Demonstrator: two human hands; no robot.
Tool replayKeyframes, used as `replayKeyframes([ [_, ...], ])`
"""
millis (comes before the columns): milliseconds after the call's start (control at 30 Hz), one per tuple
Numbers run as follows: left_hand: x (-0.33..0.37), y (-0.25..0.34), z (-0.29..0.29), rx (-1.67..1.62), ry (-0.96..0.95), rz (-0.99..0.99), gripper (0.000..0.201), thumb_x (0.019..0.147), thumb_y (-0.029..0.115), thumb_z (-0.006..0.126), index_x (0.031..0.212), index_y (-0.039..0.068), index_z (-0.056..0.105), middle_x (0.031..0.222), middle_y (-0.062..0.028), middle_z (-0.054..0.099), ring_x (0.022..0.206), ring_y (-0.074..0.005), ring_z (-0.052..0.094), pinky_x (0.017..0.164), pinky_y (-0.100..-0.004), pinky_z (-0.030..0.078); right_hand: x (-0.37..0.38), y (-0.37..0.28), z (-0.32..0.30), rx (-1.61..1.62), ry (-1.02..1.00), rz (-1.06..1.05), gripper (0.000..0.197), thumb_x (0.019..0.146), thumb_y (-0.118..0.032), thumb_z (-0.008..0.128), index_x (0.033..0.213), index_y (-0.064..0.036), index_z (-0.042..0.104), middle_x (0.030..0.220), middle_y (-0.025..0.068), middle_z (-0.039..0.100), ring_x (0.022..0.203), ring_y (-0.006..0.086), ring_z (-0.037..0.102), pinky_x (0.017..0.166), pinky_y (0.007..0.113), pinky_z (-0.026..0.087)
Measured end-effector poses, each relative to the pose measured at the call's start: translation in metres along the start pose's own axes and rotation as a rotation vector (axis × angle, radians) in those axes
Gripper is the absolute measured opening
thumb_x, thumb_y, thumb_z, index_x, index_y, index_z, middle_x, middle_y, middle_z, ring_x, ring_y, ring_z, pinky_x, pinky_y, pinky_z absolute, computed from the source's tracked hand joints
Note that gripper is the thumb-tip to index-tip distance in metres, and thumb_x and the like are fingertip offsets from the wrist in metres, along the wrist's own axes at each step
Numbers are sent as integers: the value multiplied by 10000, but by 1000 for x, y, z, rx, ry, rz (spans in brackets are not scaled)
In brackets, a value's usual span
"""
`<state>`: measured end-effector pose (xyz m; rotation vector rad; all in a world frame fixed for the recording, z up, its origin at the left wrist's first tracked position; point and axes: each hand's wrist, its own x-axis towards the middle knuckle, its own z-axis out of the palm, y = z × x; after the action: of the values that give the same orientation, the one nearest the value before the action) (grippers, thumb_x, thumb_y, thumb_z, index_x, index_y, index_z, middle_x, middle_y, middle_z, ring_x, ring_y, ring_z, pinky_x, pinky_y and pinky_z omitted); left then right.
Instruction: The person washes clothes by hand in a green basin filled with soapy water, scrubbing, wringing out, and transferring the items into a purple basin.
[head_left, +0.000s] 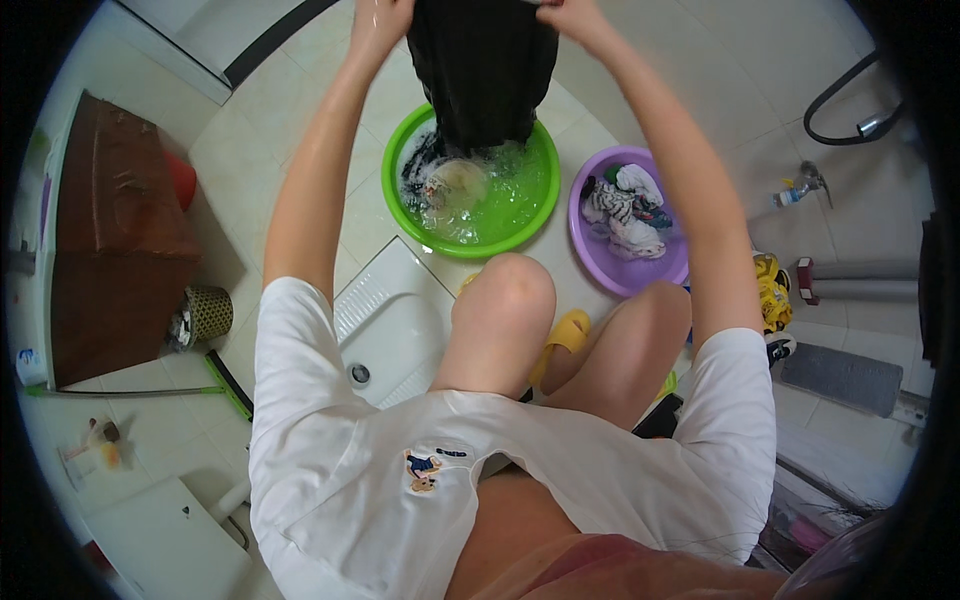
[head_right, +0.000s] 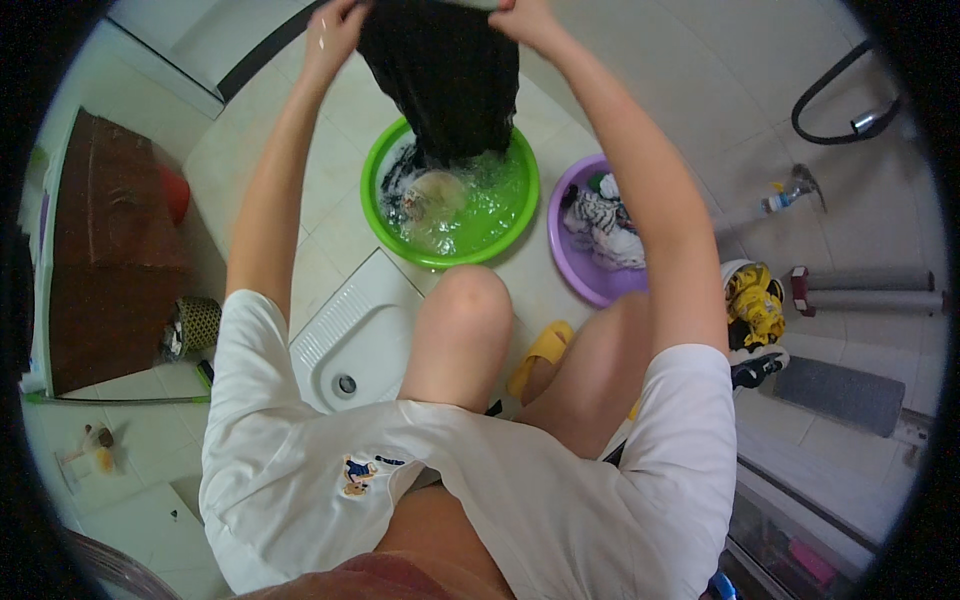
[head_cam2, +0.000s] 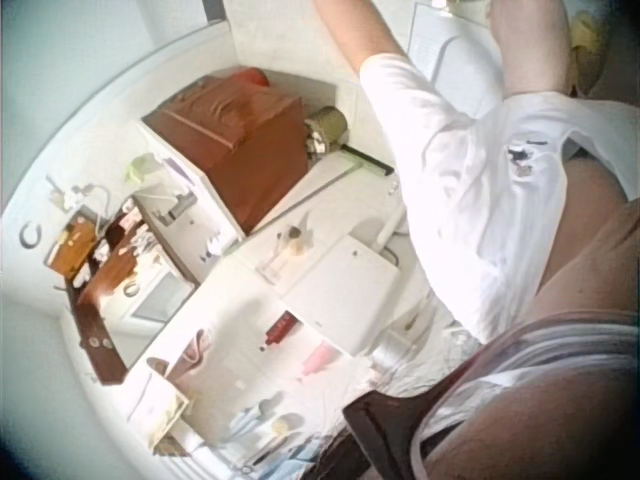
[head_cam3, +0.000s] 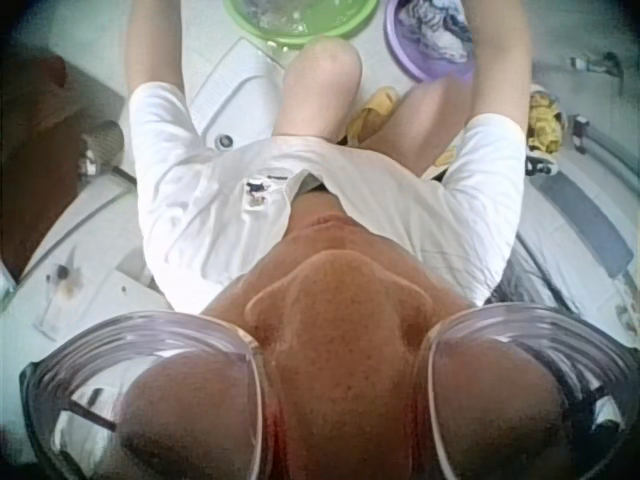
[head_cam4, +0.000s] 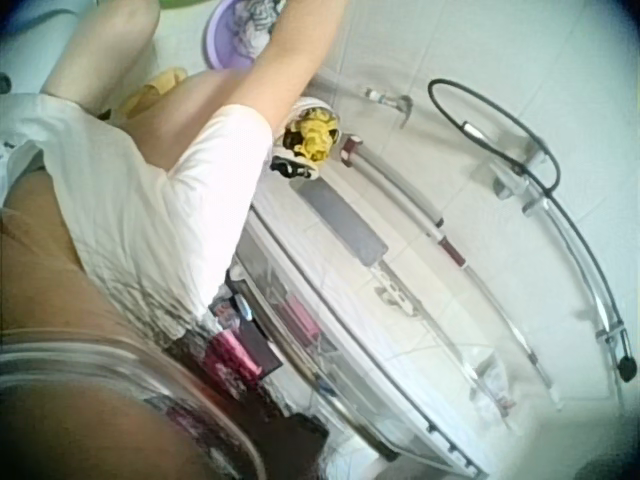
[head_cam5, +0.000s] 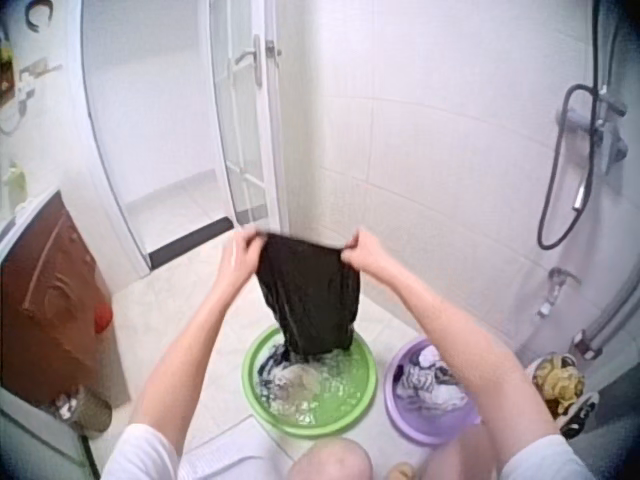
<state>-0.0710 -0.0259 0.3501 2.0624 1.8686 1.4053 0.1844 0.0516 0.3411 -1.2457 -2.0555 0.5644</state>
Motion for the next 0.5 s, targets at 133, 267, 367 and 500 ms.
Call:
replayKeyframes([
  [133, -92, -45, 79, 105, -179, -81, 213, 787, 224, 493, 900, 95, 619, 827, -191, 545, 796, -344, 526, 684, -398, 431, -47, 94, 75, -229, -252, -91, 169, 663, -67, 527, 807, -39, 611, 643, 136, 573, 666, 310, 571, 650, 405, 461],
  [267, -196, -67, 140, 172, -191, -98, 127, 700, 67, 544, 792, 64, 631, 831, -168, 452, 829, -328, 455, 716, -392, 407, -129, 135, 158, -596, -332, 83, 180, 715, -75, 505, 849, -38, 619, 1019, 175, 469, 963, 345, 465, 756, 478, 431],
  [367, -265, -99, 177, 192, -465, -140, 159, 703, 28, 484, 823, 60, 584, 858, -148, 477, 838, -314, 492, 705, -395, 441, -176, 149, 212, -683, -538, 58, 175, 754, -84, 468, 869, -39, 592, 989, 177, 495, 932, 311, 502, 730, 481, 450],
  [500, -328, -98, 233, 277, -845, -171, 181, 779, 86, 417, 925, 88, 525, 903, -143, 509, 866, -296, 534, 668, -404, 474, -234, 201, 269, -635, -720, 58, 222, 793, -126, 408, 1000, -77, 475, 940, 152, 555, 886, 299, 544, 680, 460, 457],
])
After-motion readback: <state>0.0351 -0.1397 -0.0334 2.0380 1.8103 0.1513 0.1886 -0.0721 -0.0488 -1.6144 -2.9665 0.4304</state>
